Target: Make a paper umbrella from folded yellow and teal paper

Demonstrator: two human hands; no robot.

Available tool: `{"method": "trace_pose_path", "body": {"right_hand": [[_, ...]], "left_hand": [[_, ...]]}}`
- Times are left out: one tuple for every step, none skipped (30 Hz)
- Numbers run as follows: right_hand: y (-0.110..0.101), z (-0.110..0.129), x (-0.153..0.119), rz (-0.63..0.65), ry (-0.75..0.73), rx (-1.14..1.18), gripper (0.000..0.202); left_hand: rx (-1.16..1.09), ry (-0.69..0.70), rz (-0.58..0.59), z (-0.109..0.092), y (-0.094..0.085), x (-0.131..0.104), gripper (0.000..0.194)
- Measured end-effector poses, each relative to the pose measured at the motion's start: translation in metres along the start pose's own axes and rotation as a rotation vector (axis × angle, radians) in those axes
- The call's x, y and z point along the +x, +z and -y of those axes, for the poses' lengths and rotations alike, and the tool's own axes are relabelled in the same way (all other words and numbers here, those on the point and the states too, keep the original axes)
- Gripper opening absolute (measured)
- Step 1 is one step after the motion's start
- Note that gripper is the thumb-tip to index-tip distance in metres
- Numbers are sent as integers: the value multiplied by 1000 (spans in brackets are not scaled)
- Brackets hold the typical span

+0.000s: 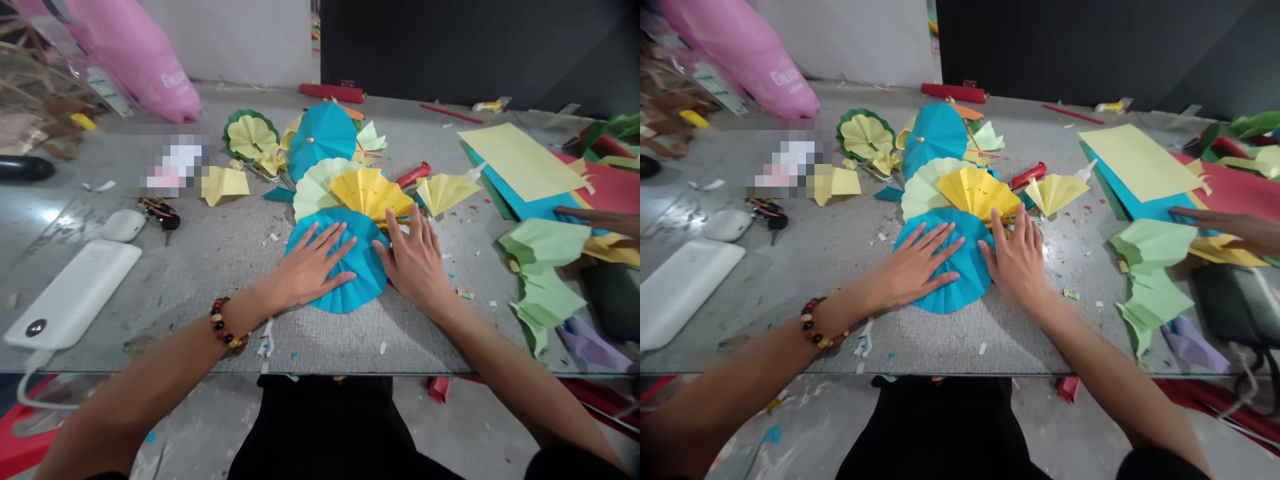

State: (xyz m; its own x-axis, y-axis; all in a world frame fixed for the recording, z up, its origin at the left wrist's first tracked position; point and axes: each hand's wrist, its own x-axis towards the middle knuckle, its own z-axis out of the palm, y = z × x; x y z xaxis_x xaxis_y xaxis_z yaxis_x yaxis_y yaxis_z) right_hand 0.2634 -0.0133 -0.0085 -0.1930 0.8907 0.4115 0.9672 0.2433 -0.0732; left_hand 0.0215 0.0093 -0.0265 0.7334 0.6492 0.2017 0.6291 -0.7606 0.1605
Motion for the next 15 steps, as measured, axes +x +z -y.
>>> {"method": "trace_pose_path", "body": {"right_hand": [[-1, -3, 2, -12, 10, -8, 61], [-2, -5, 4, -17, 19, -17, 60], [-2, -8, 6, -16, 30, -26, 60], [-1, -11, 8, -14, 38, -32, 58], [-1, -14, 9, -20, 42, -34, 55], [0, -16, 11, -32, 40, -26, 52], [2, -19, 12, -53, 29, -7, 47], [3, -21, 13, -78, 11, 23, 41], [4, -22, 14, -105, -7, 57, 37], [4, -23, 14, -130, -25, 89, 34], [5, -23, 15, -150, -40, 116, 33], [5, -23, 15, -164, -49, 133, 33], [6, -22, 15, -172, -54, 141, 33], [6, -21, 15, -173, -60, 145, 34], [7, -20, 14, -172, -65, 148, 34]], "left_hand": [[-4, -3, 12, 0, -1, 0, 74], [-9, -5, 24, -1, -2, 0, 75], [-16, -5, 37, -1, -3, 0, 75], [-24, -5, 48, -2, -3, 0, 76], [-31, -6, 55, -2, -4, 0, 76], [-37, -7, 58, -2, -4, 0, 77], [-42, -8, 59, -2, -4, 0, 77], [-45, -9, 61, -2, -4, 0, 77], [-48, -11, 62, -2, -3, 0, 76], [-51, -10, 64, -2, -3, 0, 76], [-57, -7, 70, -2, -3, 0, 75], [-64, -3, 78, -1, -3, 0, 74], [-73, 0, 85, -1, -3, 0, 73], [-81, 3, 90, -1, -3, 0, 72], [-88, 4, 92, 0, -3, 0, 71]]}}
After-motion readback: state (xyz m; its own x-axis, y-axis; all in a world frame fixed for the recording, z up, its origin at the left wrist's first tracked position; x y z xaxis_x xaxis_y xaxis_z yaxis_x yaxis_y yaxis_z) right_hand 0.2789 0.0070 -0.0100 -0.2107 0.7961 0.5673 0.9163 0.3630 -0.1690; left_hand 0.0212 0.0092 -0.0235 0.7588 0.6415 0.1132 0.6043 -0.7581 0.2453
